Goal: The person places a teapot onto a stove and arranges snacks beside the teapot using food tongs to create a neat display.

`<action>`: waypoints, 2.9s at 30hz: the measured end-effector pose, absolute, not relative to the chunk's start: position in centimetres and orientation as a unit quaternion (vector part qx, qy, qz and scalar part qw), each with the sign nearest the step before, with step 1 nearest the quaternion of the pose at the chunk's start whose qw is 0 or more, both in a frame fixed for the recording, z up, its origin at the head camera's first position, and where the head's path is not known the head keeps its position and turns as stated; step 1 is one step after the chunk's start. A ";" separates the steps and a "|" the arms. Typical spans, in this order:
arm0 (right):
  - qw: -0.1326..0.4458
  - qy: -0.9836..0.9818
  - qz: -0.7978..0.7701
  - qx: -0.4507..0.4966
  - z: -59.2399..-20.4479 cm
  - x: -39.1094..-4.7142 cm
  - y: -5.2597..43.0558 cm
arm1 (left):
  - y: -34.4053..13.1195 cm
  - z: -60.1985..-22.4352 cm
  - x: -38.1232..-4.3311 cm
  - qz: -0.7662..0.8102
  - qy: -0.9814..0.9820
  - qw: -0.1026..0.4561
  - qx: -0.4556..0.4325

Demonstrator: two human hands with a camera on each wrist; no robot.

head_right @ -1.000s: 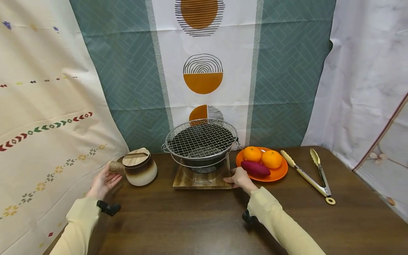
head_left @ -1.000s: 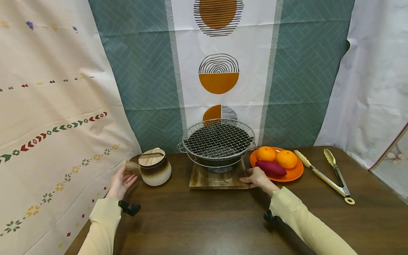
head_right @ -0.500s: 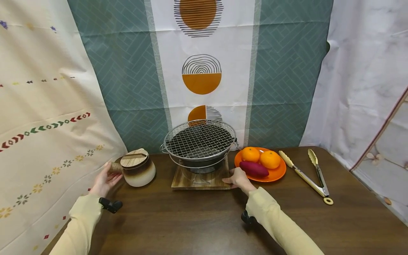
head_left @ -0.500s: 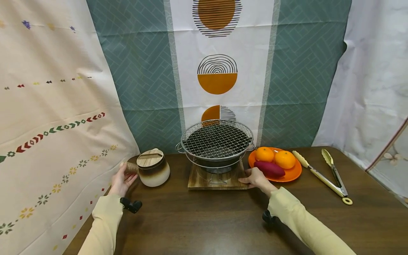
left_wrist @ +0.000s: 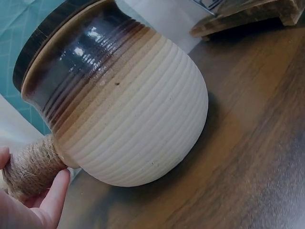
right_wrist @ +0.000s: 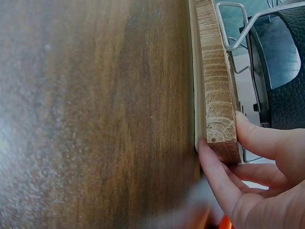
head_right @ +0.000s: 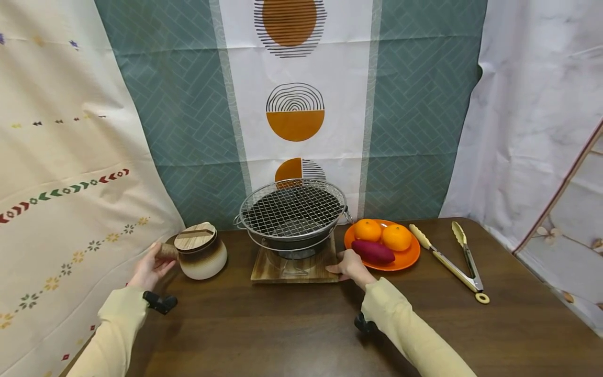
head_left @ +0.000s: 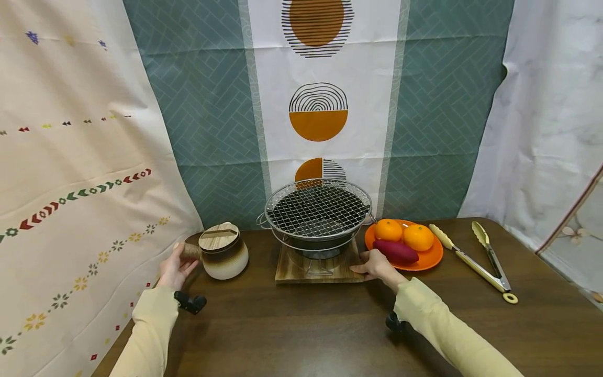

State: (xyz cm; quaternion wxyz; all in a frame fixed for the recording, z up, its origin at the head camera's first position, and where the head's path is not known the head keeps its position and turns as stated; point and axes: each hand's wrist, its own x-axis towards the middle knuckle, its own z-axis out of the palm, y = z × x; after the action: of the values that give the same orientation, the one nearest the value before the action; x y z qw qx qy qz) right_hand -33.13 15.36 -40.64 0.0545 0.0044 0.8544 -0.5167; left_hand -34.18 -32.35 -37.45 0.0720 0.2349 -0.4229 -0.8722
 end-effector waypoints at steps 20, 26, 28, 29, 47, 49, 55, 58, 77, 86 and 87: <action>0.055 0.856 -0.515 -0.004 -40.2 -32.9 15.1 | -32.9 -36.8 -33.9 -0.892 -0.377 0.066 0.238; 0.043 0.856 -0.515 -0.003 -40.2 -32.9 15.2 | -32.3 -36.9 -34.2 -0.878 -0.389 0.100 0.258; 0.043 0.857 -0.513 -0.003 -40.3 -32.9 15.3 | -31.9 -36.9 -34.1 -0.872 -0.394 0.116 0.266; 0.044 0.858 -0.512 -0.001 -40.3 -32.9 15.3 | -31.8 -37.0 -34.1 -0.868 -0.397 0.124 0.269; 0.050 0.861 -0.507 0.002 -40.6 -33.0 15.3 | -31.2 -38.1 -34.1 -0.837 -0.426 0.186 0.289; 0.049 0.860 -0.508 0.002 -40.6 -33.1 15.3 | -31.2 -38.1 -34.1 -0.837 -0.424 0.187 0.292; 0.046 0.857 -0.513 0.004 -40.6 -33.1 15.3 | -31.3 -37.7 -34.2 -0.839 -0.416 0.196 0.290; 0.047 0.855 -0.516 0.004 -40.6 -33.1 15.4 | -31.3 -37.1 -34.2 -0.838 -0.418 0.201 0.286; 0.057 0.846 -0.530 0.008 -40.5 -33.2 15.3 | -31.7 -33.4 -32.7 -0.872 -0.361 0.193 0.268; 0.056 0.845 -0.532 0.012 -40.6 -33.1 15.3 | -32.2 -32.6 -32.3 -0.891 -0.340 0.157 0.257; 0.055 0.846 -0.531 0.012 -40.5 -33.1 15.3 | -32.2 -32.4 -32.2 -0.891 -0.337 0.159 0.259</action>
State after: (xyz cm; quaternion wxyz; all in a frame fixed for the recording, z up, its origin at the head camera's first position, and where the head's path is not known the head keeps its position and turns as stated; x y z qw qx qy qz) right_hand -33.10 15.26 -40.53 0.0554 0.0122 0.8456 -0.5307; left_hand -32.23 -32.17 -32.42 0.1587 0.2592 -0.3373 -0.8910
